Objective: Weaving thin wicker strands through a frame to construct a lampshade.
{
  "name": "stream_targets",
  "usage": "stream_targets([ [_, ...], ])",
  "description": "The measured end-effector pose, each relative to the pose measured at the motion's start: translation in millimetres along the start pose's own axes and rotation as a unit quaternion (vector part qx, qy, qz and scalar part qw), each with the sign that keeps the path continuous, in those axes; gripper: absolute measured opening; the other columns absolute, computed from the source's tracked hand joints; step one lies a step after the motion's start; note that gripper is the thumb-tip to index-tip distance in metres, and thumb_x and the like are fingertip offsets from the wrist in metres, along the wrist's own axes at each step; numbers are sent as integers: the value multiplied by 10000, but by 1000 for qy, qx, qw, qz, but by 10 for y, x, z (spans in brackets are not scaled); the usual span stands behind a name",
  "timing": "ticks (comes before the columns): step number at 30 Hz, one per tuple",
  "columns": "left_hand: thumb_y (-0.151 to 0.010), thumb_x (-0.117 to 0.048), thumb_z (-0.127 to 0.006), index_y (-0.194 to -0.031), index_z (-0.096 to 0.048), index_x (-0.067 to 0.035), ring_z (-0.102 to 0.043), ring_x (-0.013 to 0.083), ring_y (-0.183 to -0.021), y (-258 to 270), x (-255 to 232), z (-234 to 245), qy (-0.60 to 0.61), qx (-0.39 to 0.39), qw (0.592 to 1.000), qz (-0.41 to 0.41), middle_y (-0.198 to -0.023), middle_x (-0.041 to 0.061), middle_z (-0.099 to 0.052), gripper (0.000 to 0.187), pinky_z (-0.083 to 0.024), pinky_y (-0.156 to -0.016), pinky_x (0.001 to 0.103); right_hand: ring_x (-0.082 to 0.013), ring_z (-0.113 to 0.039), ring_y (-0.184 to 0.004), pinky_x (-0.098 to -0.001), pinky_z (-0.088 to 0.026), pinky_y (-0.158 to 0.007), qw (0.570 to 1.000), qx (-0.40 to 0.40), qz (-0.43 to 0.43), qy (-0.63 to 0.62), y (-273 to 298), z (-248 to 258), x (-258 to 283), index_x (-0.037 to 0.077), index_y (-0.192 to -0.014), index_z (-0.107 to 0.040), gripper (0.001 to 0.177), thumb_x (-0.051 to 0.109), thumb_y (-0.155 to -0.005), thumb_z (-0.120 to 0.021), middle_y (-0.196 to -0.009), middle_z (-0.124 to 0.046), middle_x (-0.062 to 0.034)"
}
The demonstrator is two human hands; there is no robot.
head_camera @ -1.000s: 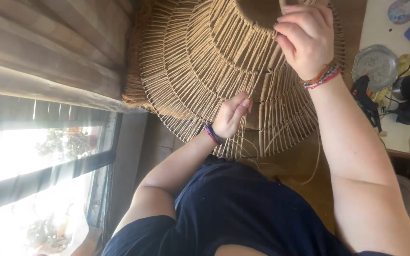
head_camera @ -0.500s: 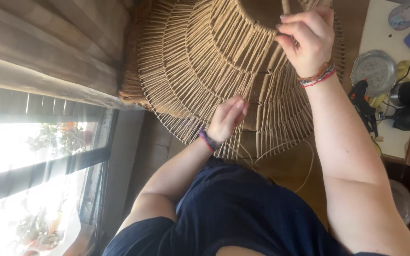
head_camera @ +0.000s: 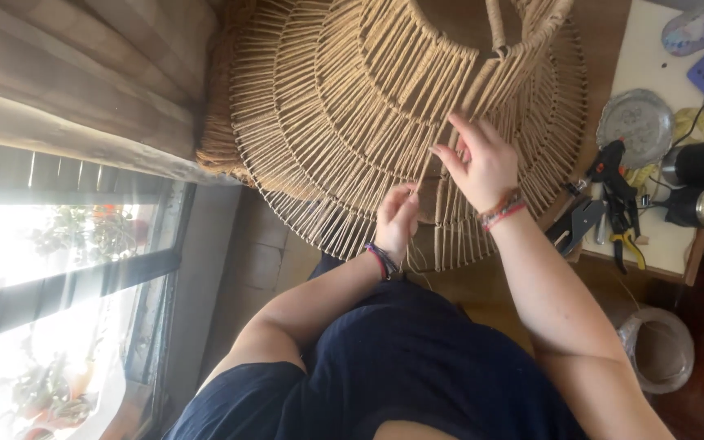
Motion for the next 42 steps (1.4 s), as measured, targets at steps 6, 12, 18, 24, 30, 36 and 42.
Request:
stream_targets([
  [6, -986, 55, -510, -1333, -691, -87, -667, 227, -1126, 12, -22, 396, -170, 104, 960, -194, -1256, 176, -712, 416, -538, -894, 343, -249, -691, -615, -335, -535, -550, 994, 74, -34, 67, -4, -95, -192, 112, -1151, -761, 258, 340, -1032, -736, -674, -656, -27],
  [12, -1008, -38, -552, -1403, -648, -260, -720, 285, -705, -74, 62, 654, -436, 99, 829, -336, -837, 83, -725, 463, -570, -610, 344, -279, -713, -789, -417, -565, -683, 986, 148, -36, -69, 56, 55, -345, 56, -1297, -706, 334, 117, -969, -699, -837, -723, -82],
  [18, -999, -200, -507, -1493, -457, -404, -728, 141, -660, -242, -252, 298, -712, 80, 584, -382, -852, -95, -661, 537, -602, -584, 287, -258, -711, -722, -392, -551, -641, 985, 156, -46, -56, -46, 98, -296, 31, -1284, -708, 365, 249, -1000, -775, -788, -720, -89],
  [24, -918, -56, -399, -1593, -201, -9, -749, 314, -655, -347, -49, -207, -792, 151, 557, -199, -848, 103, -708, 705, -600, -545, 513, -147, -714, -629, -285, -575, -654, 979, 144, -69, 124, 13, -108, -481, 262, -1099, -718, 176, 433, -1056, -723, -575, -621, 160],
  [30, -868, -118, -426, -1528, -286, 75, -691, 296, -521, -443, 197, -238, -805, 118, 544, -206, -649, 85, -656, 702, -550, -447, 485, -185, -729, -639, -308, -571, -607, 969, 163, -49, 179, -129, -94, -485, 292, -1019, -730, 217, 508, -1003, -742, -563, -627, 118],
  [36, -877, -144, -401, -1500, -341, 25, -721, 283, -572, -425, 15, -402, -802, 87, 562, -181, -675, 90, -703, 648, -569, -488, 500, -207, -749, -669, -327, -585, -614, 962, 174, -33, 210, -127, -110, -494, 308, -1033, -732, 237, 544, -1011, -722, -650, -701, 67],
  [42, -853, -263, -415, -1117, -568, 32, -731, 256, -581, -1108, 512, -476, -796, 135, 573, -141, -541, -36, -639, 424, -567, -469, 465, -282, -767, -706, -424, -603, -631, 924, 253, -69, 280, -54, -252, -453, 268, -1108, -683, 232, 478, -1020, -639, -680, -727, -34],
])
Point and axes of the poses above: each hand's wrist, its own y-axis away from the middle knuckle, its own z-axis out of the back of the hand, x = y × z, the point moved 1 cm from there along -y, towards the middle knuckle
